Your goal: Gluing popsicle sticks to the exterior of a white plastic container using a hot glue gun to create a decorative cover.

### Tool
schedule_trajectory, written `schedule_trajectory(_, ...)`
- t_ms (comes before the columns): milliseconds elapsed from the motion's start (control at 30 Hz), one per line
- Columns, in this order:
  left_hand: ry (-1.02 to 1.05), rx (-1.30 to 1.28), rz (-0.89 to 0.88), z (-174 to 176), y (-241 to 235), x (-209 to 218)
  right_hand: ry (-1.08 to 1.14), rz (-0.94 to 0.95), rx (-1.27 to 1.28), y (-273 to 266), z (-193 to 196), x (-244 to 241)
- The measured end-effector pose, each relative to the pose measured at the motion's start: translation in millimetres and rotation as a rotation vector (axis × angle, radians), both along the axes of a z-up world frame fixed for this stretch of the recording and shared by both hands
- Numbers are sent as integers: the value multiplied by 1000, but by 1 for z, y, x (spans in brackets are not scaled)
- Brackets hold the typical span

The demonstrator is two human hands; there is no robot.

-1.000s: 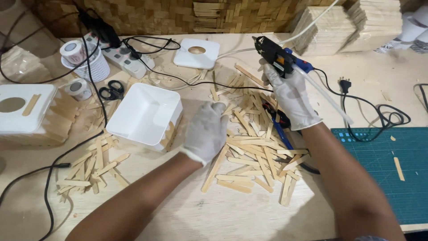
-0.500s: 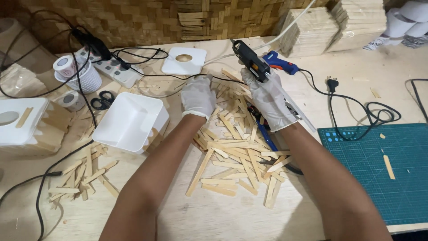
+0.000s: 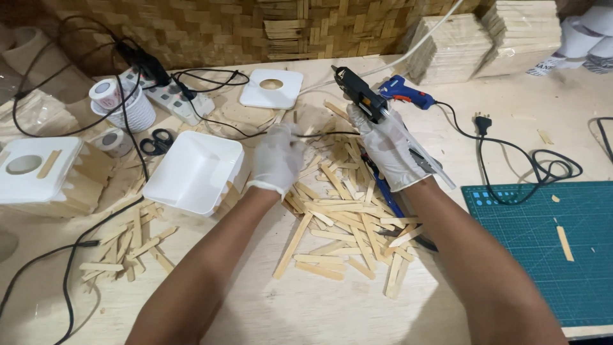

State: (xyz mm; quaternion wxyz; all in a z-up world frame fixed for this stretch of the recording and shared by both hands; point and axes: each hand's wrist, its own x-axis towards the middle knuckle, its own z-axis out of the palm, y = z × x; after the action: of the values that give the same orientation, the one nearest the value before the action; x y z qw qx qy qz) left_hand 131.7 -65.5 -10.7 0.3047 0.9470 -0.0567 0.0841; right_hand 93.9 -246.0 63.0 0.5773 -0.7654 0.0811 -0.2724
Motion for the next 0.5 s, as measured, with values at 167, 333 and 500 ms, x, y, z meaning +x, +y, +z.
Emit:
schedule_trajectory(167,154,189,-63,10,32,-63,-146,66,-141,-25,-41,27)
schedule_trajectory(333,387,-384,237,9,30,-70,-258,132,-75,-29,-55,38)
schedule_trajectory(500,167,-447,132,-21,35,-77,-133,173,-79,-6,-18,-5)
